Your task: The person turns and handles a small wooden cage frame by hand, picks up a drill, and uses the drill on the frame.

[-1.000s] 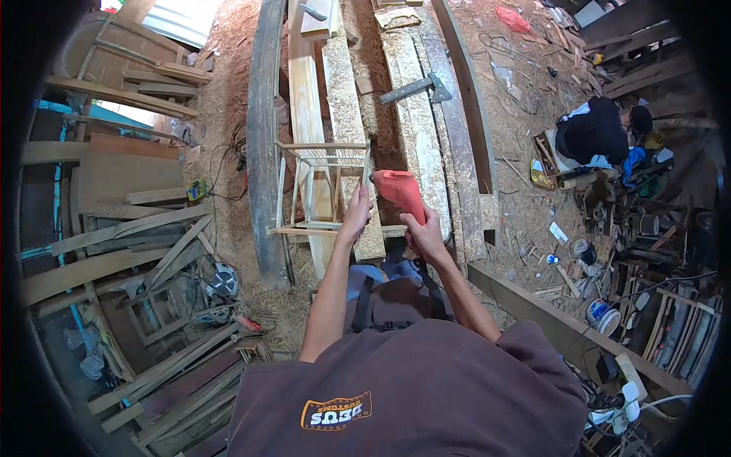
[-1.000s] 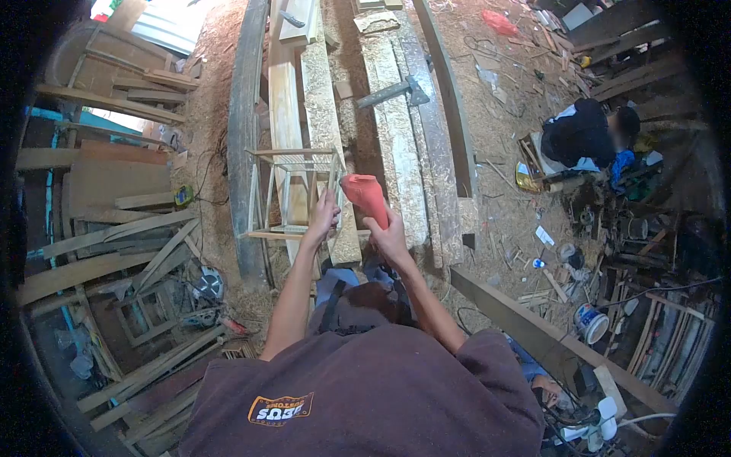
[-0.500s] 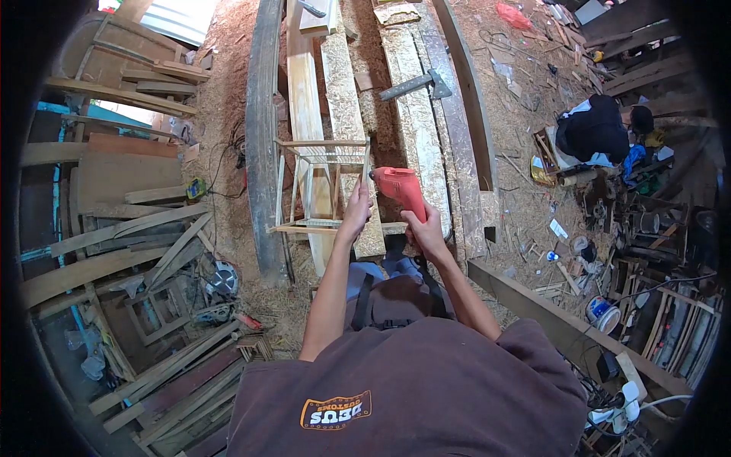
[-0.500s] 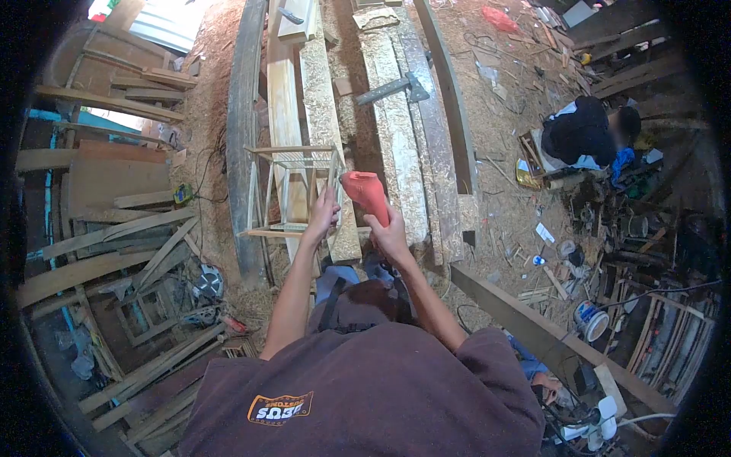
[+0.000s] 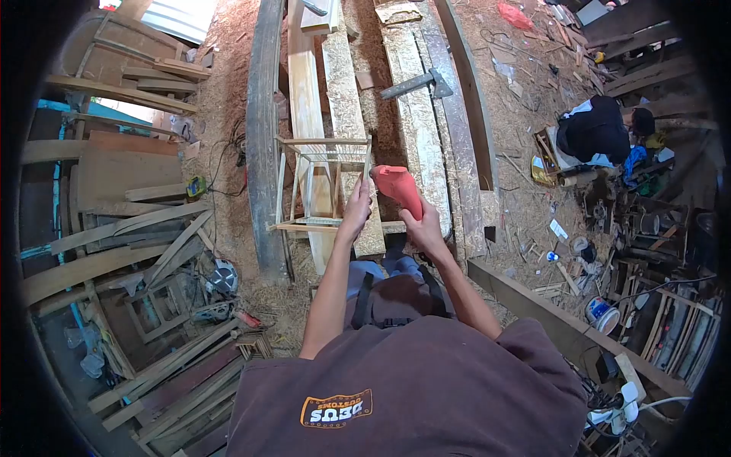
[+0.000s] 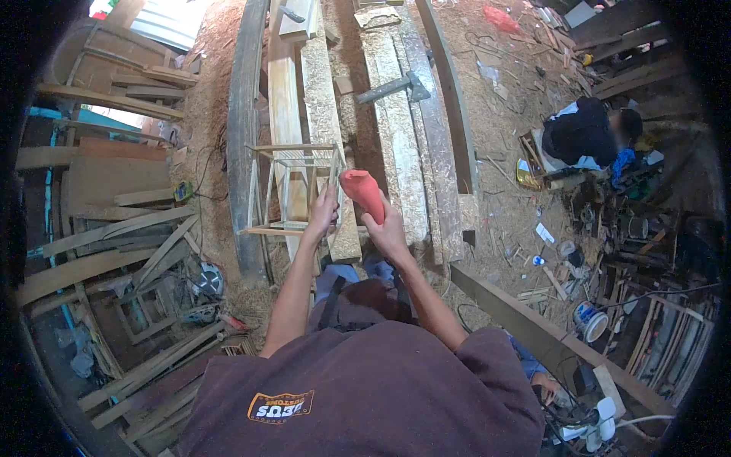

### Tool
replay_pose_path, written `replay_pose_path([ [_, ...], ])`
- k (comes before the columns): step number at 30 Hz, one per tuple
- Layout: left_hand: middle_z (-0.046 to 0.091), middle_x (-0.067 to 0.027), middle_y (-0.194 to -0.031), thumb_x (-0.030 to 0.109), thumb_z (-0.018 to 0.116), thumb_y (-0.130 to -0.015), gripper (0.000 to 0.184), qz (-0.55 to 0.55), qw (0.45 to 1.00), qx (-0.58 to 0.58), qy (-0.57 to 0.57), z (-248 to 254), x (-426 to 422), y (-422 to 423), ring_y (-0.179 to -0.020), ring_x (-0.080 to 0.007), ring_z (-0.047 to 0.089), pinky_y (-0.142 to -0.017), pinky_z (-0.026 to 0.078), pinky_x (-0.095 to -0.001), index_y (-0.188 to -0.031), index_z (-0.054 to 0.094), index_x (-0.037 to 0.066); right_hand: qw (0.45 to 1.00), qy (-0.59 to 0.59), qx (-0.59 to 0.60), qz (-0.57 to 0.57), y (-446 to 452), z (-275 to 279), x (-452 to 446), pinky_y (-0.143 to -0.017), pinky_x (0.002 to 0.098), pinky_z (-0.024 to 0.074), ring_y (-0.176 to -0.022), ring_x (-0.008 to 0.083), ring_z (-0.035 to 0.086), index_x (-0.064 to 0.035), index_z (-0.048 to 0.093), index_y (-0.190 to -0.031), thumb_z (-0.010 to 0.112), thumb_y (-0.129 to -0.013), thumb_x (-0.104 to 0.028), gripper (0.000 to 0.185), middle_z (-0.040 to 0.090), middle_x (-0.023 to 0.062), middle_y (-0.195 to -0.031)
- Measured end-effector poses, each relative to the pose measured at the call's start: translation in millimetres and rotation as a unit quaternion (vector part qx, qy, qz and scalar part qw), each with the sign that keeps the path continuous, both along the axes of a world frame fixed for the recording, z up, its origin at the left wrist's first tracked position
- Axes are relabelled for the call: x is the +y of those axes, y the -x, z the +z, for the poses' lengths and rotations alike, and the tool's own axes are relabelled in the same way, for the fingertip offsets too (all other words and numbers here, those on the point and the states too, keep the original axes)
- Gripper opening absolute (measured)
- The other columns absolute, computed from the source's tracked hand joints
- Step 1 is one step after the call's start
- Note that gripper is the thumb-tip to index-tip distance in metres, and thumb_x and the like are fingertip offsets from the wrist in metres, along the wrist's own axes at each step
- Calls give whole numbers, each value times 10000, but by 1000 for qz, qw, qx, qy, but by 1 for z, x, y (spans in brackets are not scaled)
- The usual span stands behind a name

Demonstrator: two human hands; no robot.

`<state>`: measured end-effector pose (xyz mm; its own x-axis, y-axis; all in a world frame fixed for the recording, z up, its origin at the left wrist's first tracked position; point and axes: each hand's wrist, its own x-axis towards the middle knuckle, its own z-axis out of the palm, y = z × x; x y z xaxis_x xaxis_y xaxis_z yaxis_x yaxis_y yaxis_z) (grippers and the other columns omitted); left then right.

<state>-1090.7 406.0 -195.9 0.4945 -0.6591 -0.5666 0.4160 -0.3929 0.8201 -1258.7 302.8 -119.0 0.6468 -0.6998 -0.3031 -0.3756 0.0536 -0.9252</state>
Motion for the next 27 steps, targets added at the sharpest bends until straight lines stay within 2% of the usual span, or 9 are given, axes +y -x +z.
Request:
replay_pose_path([
  [2,472,26,-755,526,447,-1062,664,32,999,-41,15,3,2,3,-586,-77,408,-500,376,-246,-1556,385,88,999,-34,10,-10,0,-2,-3,-879,367,524,-962,266,687,20,539,-1372,630,-836,-131,564,699,215,-1031],
  [7,686,-85,-910,465,541,-1040,614,71,982,-176,-11,-9,8,6,-705,-120,589,-637,497,-282,-1425,543,-13,999,-25,-36,-15,-1,-14,-11,-468,264,433,-541,86,508,-34,521,-1366,641,-873,-112,513,580,25,-798],
  [9,736,-141,-1016,459,566,-1029,612,71,963,-260,-25,-15,6,4,-777,-160,648,-734,535,-309,-1385,572,-39,999,-6,-46,1,-3,-10,-14,-535,281,464,-609,121,549,-41,466,-1428,630,-865,-106,591,613,73,-920],
  [12,709,-52,-966,418,603,-1027,547,64,955,-290,-12,-8,4,4,-780,-104,607,-732,497,-268,-1324,626,-40,994,77,-77,14,-11,4,-15,-832,365,550,-898,260,678,-34,389,-1496,608,-833,-100,701,647,174,-1160],
  [15,714,-49,-879,434,613,-1017,518,48,975,-214,-20,12,6,2,-775,-93,612,-724,491,-268,-1238,690,-28,997,-67,6,47,-13,28,-25,-673,351,568,-757,226,680,-104,288,-1558,604,-821,-91,803,640,189,-1139],
  [18,705,-43,-796,443,623,-1009,503,33,968,-248,-35,11,12,-2,-738,-90,587,-708,483,-273,-1180,720,-21,992,-115,9,43,-19,44,-28,-549,333,545,-649,202,662,-163,244,-1585,602,-811,-94,855,634,204,-1121],
  [21,726,-197,-800,451,650,-980,508,7,967,-248,-63,22,15,-4,-745,-198,673,-720,520,-347,-1188,710,-9,990,-109,41,74,-23,55,-35,-546,327,550,-649,224,672,-179,236,-1597,606,-797,-99,885,641,215,-1121],
  [24,714,-205,-782,503,607,-986,503,-58,949,-292,-103,29,17,-9,-738,-280,703,-719,529,-385,-1193,728,61,991,-52,40,118,-26,45,-38,-632,361,571,-724,272,692,-180,240,-1602,612,-783,-113,902,644,236,-1163],
  [27,604,-91,-650,472,563,-1023,493,-110,927,-335,-131,40,19,-14,-627,-147,533,-629,459,-331,-1179,721,32,982,-111,85,126,-31,70,-33,-759,395,576,-841,316,706,-175,263,-1599,615,-768,-119,904,641,249,-1219],
])
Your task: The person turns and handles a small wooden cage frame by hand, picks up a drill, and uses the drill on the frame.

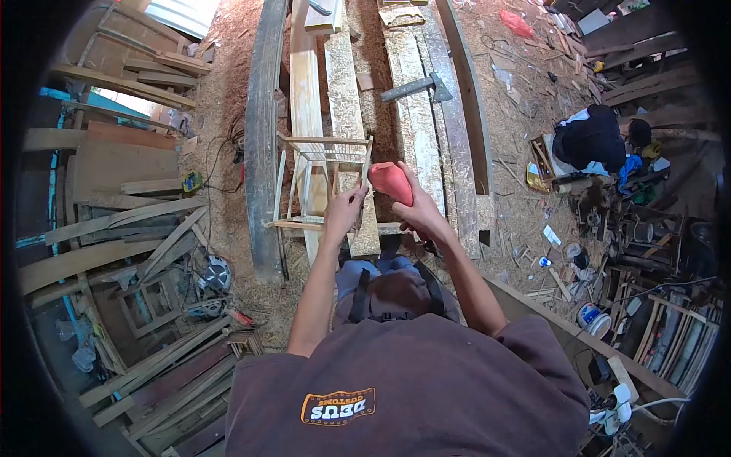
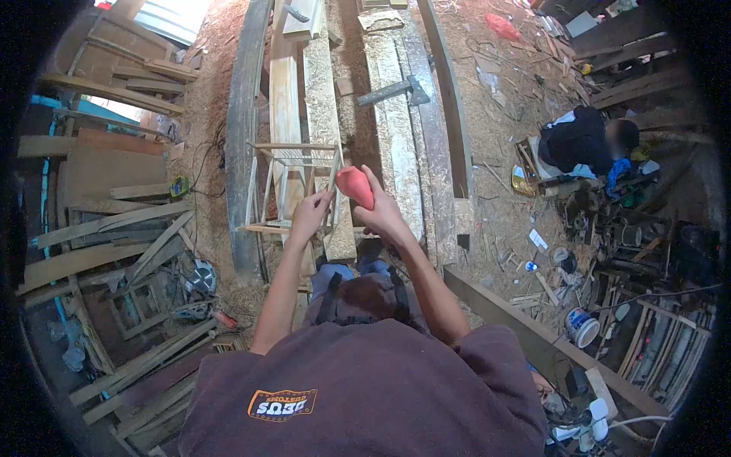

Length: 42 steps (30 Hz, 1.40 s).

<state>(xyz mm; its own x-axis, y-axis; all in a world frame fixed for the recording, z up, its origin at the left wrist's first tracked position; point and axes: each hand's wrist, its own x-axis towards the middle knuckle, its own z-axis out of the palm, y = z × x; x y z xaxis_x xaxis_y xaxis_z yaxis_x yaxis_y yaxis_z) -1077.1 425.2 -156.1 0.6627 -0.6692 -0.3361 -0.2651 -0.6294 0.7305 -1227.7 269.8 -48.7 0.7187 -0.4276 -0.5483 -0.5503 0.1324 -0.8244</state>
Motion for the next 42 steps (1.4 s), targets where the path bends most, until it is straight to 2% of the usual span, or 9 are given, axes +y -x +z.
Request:
replay_pose_path([
  [3,616,-113,-644,479,556,-1021,497,29,999,15,32,-9,2,3,-622,-200,585,-648,476,-374,-1158,720,31,992,107,-60,-5,1,-37,-1,-857,387,547,-987,323,688,-177,291,-1592,604,-765,-112,886,638,230,-1244],
  [9,625,-184,-673,467,526,-1030,466,25,998,-38,38,0,-2,11,-664,-325,648,-648,475,-435,-1122,726,57,993,42,-83,-78,12,-38,0,-890,341,514,-1047,273,640,-152,365,-1534,588,-757,-85,811,614,171,-1237],
  [12,625,-202,-686,463,520,-1032,449,29,999,-39,24,3,-3,12,-679,-357,651,-654,480,-444,-1161,727,86,992,26,-81,-93,13,-33,3,-893,337,508,-1030,258,627,-132,400,-1493,580,-755,-71,762,606,154,-1228],
  [15,676,-247,-777,480,501,-1029,451,28,998,-49,17,9,-4,14,-766,-437,677,-707,504,-520,-1140,738,114,989,47,-104,-90,13,-33,5,-862,333,513,-1007,247,625,-123,410,-1473,568,-755,-52,738,605,143,-1216],
  [21,687,-252,-812,484,492,-1031,464,10,999,-49,-9,7,-4,13,-782,-435,684,-718,511,-520,-1244,709,134,988,-2,-74,-133,10,-30,9,-862,335,508,-994,247,619,-116,413,-1457,556,-751,-24,727,605,133,-1204],
  [24,607,-225,-674,482,521,-1029,461,48,994,-87,52,-2,-4,17,-652,-391,638,-621,469,-462,-1128,732,84,988,-11,-59,-140,11,-32,8,-846,337,510,-970,237,620,-114,424,-1449,561,-754,-28,714,611,132,-1191],
  [28,609,-225,-680,481,523,-1029,461,36,994,-93,49,-2,-5,16,-650,-385,637,-618,466,-459,-1121,730,80,986,53,-106,-116,11,-39,6,-800,337,519,-922,221,626,-122,438,-1437,568,-764,-43,690,624,130,-1162],
  [32,617,-220,-690,475,529,-1026,454,43,994,-86,49,1,-3,17,-662,-381,642,-624,467,-458,-1110,735,80,989,38,-84,-116,10,-34,4,-803,343,520,-916,229,630,-137,442,-1429,576,-771,-62,675,633,133,-1133],
  [42,643,-215,-721,453,522,-1032,418,42,995,-88,27,2,-4,18,-698,-385,658,-641,479,-455,-1135,744,114,992,34,-72,-99,10,-31,1,-717,338,526,-825,223,634,-147,416,-1446,584,-781,-81,689,639,132,-1099],
])
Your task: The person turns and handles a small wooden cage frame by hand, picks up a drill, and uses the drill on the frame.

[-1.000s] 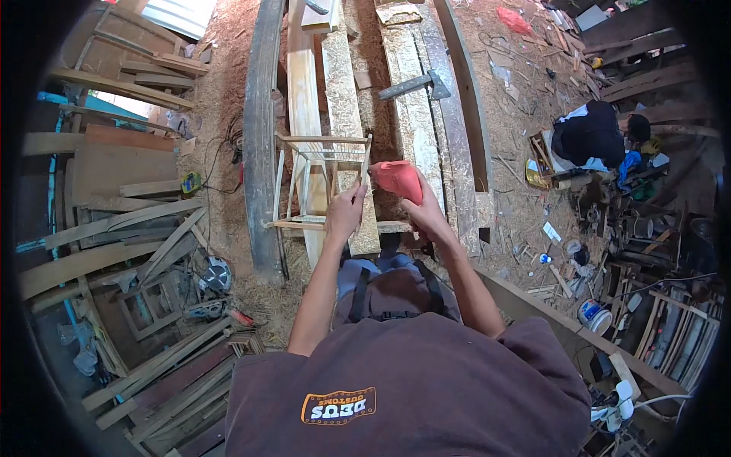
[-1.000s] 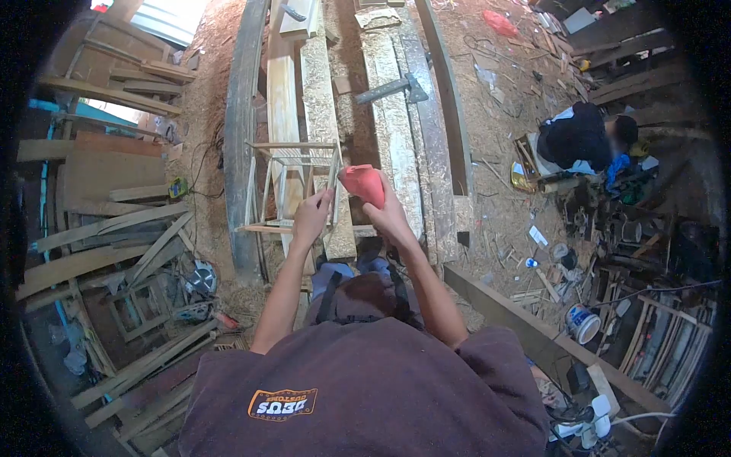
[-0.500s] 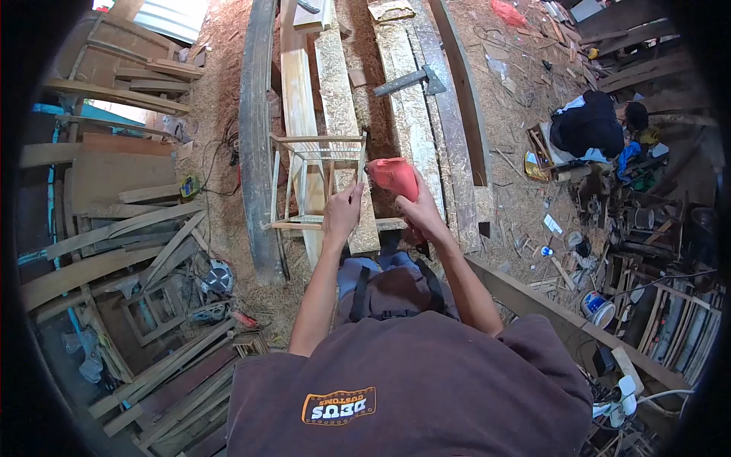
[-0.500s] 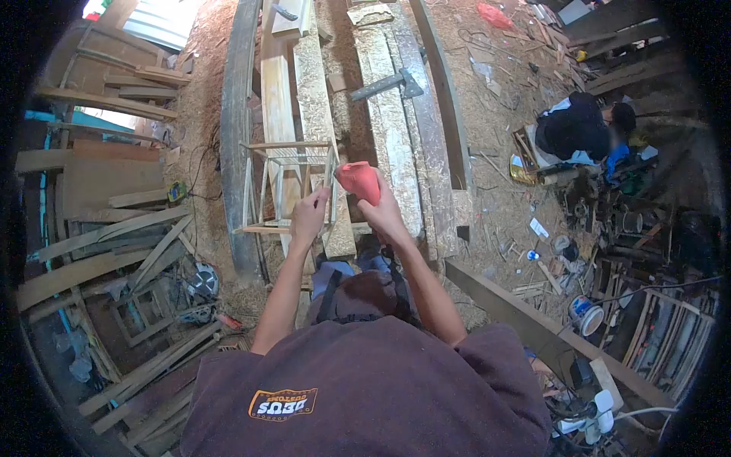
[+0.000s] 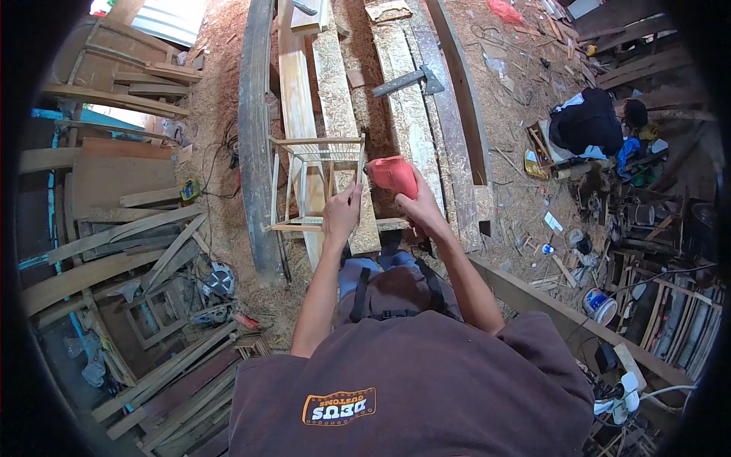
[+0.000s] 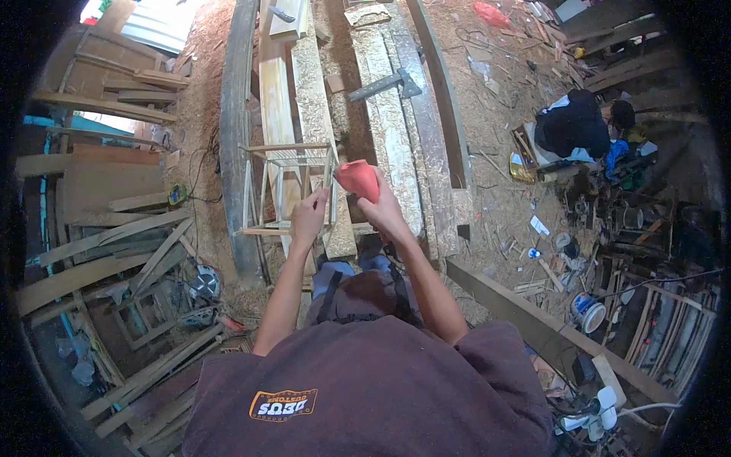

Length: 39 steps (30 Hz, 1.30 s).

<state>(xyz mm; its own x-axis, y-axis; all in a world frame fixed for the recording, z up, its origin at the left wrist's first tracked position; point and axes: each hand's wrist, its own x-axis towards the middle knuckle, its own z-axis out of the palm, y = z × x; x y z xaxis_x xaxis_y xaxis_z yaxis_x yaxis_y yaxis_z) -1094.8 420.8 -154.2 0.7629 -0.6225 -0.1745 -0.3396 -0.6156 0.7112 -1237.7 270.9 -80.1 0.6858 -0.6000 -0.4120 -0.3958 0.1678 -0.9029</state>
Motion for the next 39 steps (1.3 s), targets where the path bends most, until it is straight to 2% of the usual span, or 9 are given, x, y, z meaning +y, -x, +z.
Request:
replay_pose_path([
  [7,661,-212,-746,446,521,-1032,410,-9,1000,9,-10,5,-1,0,-723,-389,670,-652,485,-462,-1133,746,119,1000,28,12,6,-1,-10,-1,-848,376,524,-961,296,663,-136,411,-1457,600,-773,-117,709,646,173,-1158],
  [13,698,-210,-803,410,530,-1032,378,-5,1000,2,-13,3,-1,-1,-773,-389,694,-694,520,-445,-1146,750,124,999,37,-12,8,-2,-7,0,-917,378,502,-1038,314,650,-121,418,-1452,596,-764,-124,710,645,176,-1166],
  [17,713,-214,-843,400,531,-1030,378,-4,1000,14,-2,3,0,-1,-808,-383,707,-723,534,-439,-1161,748,120,1000,6,9,7,-3,0,-1,-915,376,502,-1037,312,651,-133,420,-1450,598,-758,-122,714,644,175,-1166],
  [23,714,-216,-849,400,536,-1026,376,-2,1000,9,-18,6,-1,0,-814,-384,708,-721,533,-444,-1161,749,121,999,19,24,19,-5,0,-4,-839,362,521,-945,281,661,-139,424,-1439,594,-755,-107,705,647,160,-1138],
  [30,709,-221,-842,414,528,-1028,385,-9,1000,12,-24,4,-2,-1,-812,-391,702,-715,526,-455,-1157,751,129,999,40,-10,25,-7,-3,-4,-909,376,493,-1008,308,639,-119,440,-1418,590,-750,-99,685,634,164,-1126],
  [33,679,-247,-775,481,495,-1029,445,-13,1000,-6,8,-4,0,-2,-772,-445,680,-701,521,-512,-1201,728,143,996,68,-40,30,-9,-9,-4,-937,367,479,-1042,304,630,-108,447,-1411,587,-747,-98,678,626,160,-1152],
  [39,683,-247,-786,464,521,-1021,428,-7,1000,10,2,-3,0,-1,-783,-437,688,-713,528,-506,-1248,713,155,999,40,-19,17,-10,0,-3,-976,360,461,-1094,300,617,-93,448,-1408,578,-746,-93,674,616,159,-1180],
])
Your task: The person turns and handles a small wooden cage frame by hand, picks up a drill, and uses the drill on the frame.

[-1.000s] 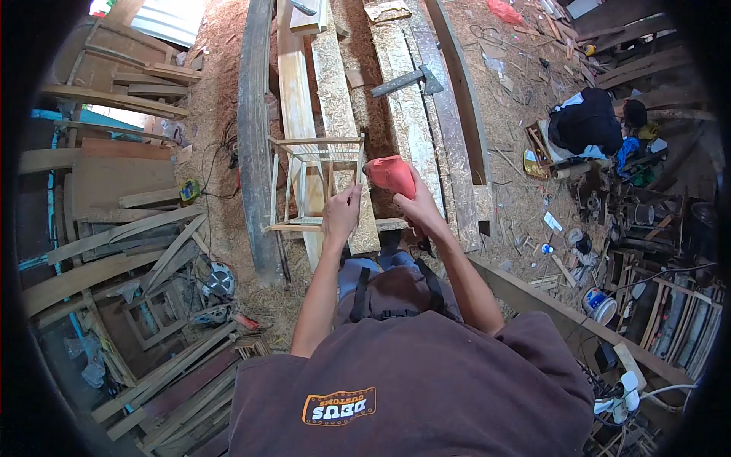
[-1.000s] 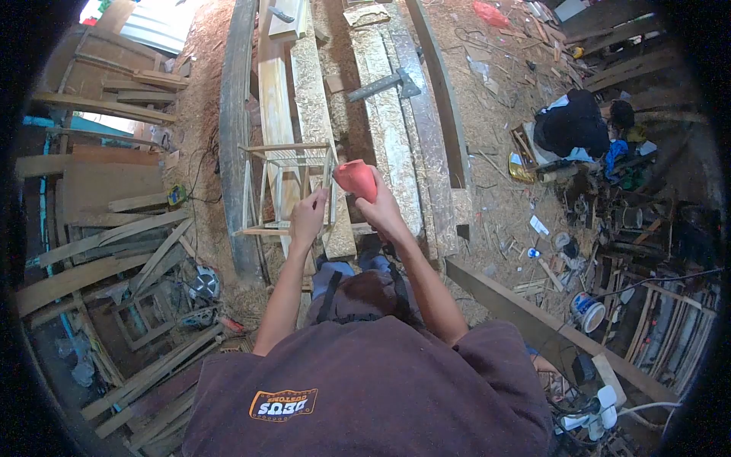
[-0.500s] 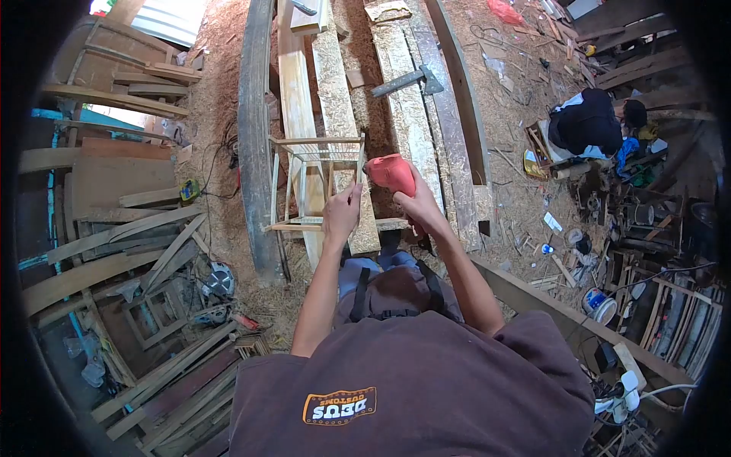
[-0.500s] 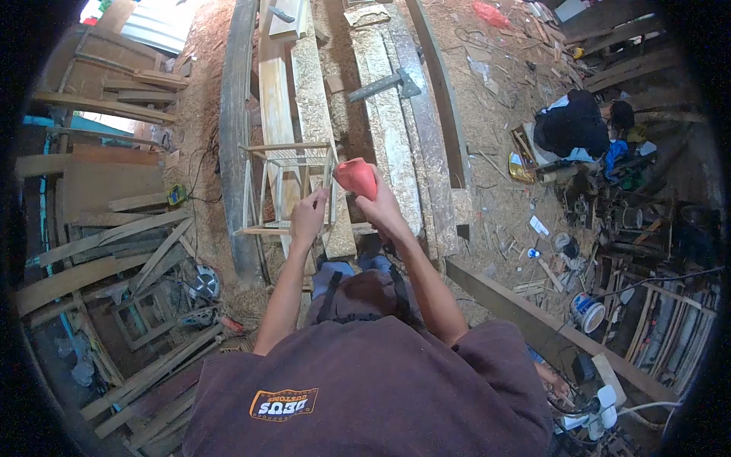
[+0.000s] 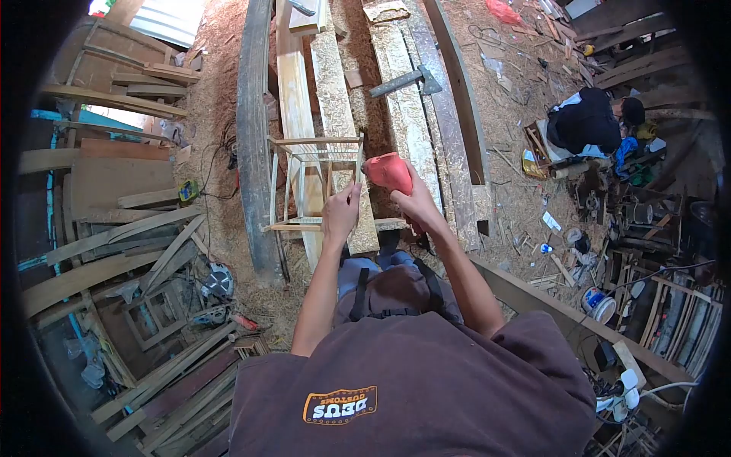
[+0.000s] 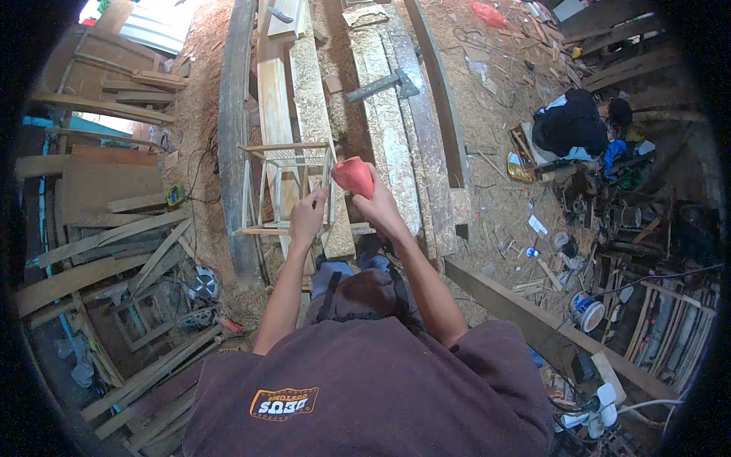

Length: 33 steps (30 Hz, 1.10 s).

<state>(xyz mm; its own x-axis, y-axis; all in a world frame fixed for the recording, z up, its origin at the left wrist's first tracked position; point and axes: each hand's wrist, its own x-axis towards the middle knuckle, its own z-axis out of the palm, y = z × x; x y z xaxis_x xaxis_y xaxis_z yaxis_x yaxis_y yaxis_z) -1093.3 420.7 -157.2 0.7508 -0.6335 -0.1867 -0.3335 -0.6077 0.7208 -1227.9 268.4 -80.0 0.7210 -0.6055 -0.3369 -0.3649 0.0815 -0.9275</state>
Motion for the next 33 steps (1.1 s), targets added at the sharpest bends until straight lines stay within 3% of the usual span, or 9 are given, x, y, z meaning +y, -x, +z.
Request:
replay_pose_path([
  [6,682,-248,-782,480,513,-1018,460,8,1000,9,-20,9,-2,1,-775,-432,691,-714,531,-506,-1270,700,144,998,53,-30,-6,-1,-6,1,-963,362,471,-1076,308,628,-105,447,-1410,570,-753,-91,668,625,166,-1163],
  [14,665,-254,-738,516,502,-1013,454,16,999,-12,-27,5,-1,3,-747,-445,680,-703,527,-519,-1213,731,178,1000,-1,27,-1,-2,4,0,-949,378,479,-1070,333,638,-103,455,-1397,570,-757,-92,650,634,183,-1145],
  [19,665,-258,-738,525,501,-1012,483,17,1000,-15,-21,0,1,2,-748,-452,675,-703,523,-527,-1073,771,128,999,37,5,17,-6,-6,-3,-465,312,468,-526,151,559,-111,381,-1495,596,-766,-83,760,625,111,-901],
  [29,671,-257,-749,511,508,-1011,466,19,999,-13,-23,6,-2,2,-750,-452,677,-709,522,-531,-1102,765,133,998,61,11,14,-7,-18,-7,-492,321,484,-553,158,573,-120,400,-1478,609,-776,-89,733,630,106,-918],
  [33,674,-259,-761,513,504,-1012,461,19,999,-17,-31,9,-1,3,-766,-449,683,-711,529,-524,-1161,750,152,998,45,43,25,-11,-4,-7,-626,334,524,-706,193,625,-106,400,-1486,620,-769,-95,751,640,124,-1013],
])
